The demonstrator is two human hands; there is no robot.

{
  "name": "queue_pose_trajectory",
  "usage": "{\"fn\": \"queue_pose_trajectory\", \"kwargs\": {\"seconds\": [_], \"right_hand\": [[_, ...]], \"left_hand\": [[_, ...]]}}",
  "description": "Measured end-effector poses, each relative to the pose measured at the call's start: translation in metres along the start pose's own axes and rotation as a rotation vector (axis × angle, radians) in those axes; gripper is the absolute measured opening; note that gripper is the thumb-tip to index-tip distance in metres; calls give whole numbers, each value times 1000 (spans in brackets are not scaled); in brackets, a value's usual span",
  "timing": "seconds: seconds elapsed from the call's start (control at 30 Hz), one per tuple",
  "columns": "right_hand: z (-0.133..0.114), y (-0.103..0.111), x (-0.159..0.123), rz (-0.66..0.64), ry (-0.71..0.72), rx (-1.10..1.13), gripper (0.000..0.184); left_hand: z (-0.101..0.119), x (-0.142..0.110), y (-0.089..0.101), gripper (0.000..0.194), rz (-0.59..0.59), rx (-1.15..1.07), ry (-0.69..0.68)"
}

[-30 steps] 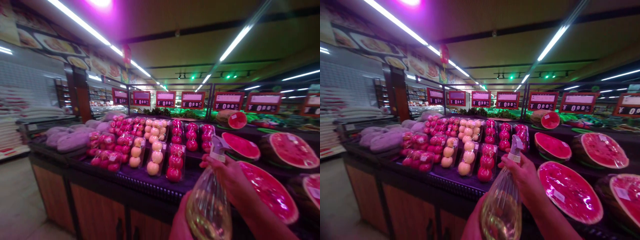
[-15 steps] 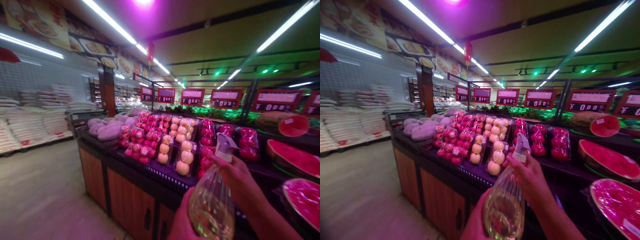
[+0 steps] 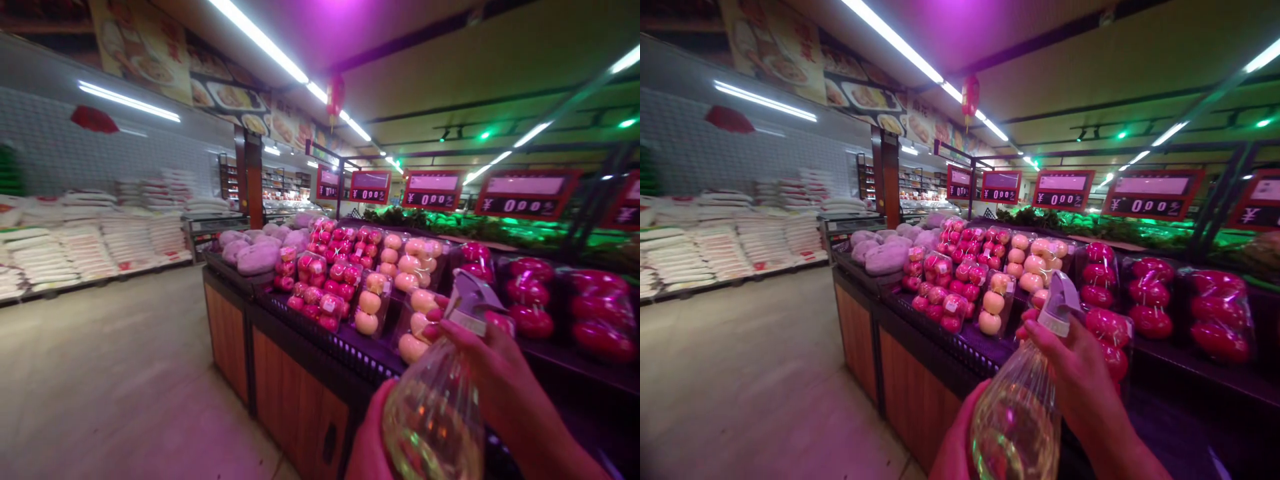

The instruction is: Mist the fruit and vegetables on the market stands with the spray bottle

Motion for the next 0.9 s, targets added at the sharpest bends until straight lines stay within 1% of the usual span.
{"fn": "queue_pose_trajectory", "kwargs": {"seconds": [0.1, 0.2, 0.27, 0.33, 0.47, 0.5, 0.6, 0.67, 0.77, 0.83, 0.9], "right_hand": [[5, -11, 7, -26, 9, -4, 56], [10, -18, 16, -51, 4, -36, 59], [11, -21, 22, -63, 12, -49, 60], [12, -24, 29, -83, 16, -46, 56], [22, -30, 50, -129, -6, 38, 45], [25, -32, 56, -150, -10, 69, 43], [31, -39, 74, -226, 27, 129, 37], [34, -43, 83, -265, 54, 134, 34], [39, -47, 91, -291, 34, 147, 33], [40, -53, 93, -307, 19, 173, 34], [41, -61, 94, -324, 10, 194, 36]], "left_hand": [[8, 4, 7, 124, 5, -21, -21], [8, 12, 16, 118, 30, -74, 26], [6, 18, 21, 110, 50, -96, 74], [7, 23, 26, 108, 70, -87, 78], [14, 38, 32, 118, 112, -56, 14], [13, 43, 34, 118, 127, -70, 34], [9, 56, 39, 108, 190, -119, 116], [16, 62, 38, 101, 197, -132, 107], [34, 63, 36, 88, 200, -116, 65], [44, 61, 38, 83, 227, -98, 50], [48, 62, 44, 82, 244, -79, 34]]}}
Point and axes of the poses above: each hand's wrist, its own x-axis towards the middle knuckle, its own y-axis out of the back of the hand, z = x × y, the point moved 8 cm from there along x, towards the middle knuckle, and after that the axes turned 7 degrees about x, right-handed, at the moved point
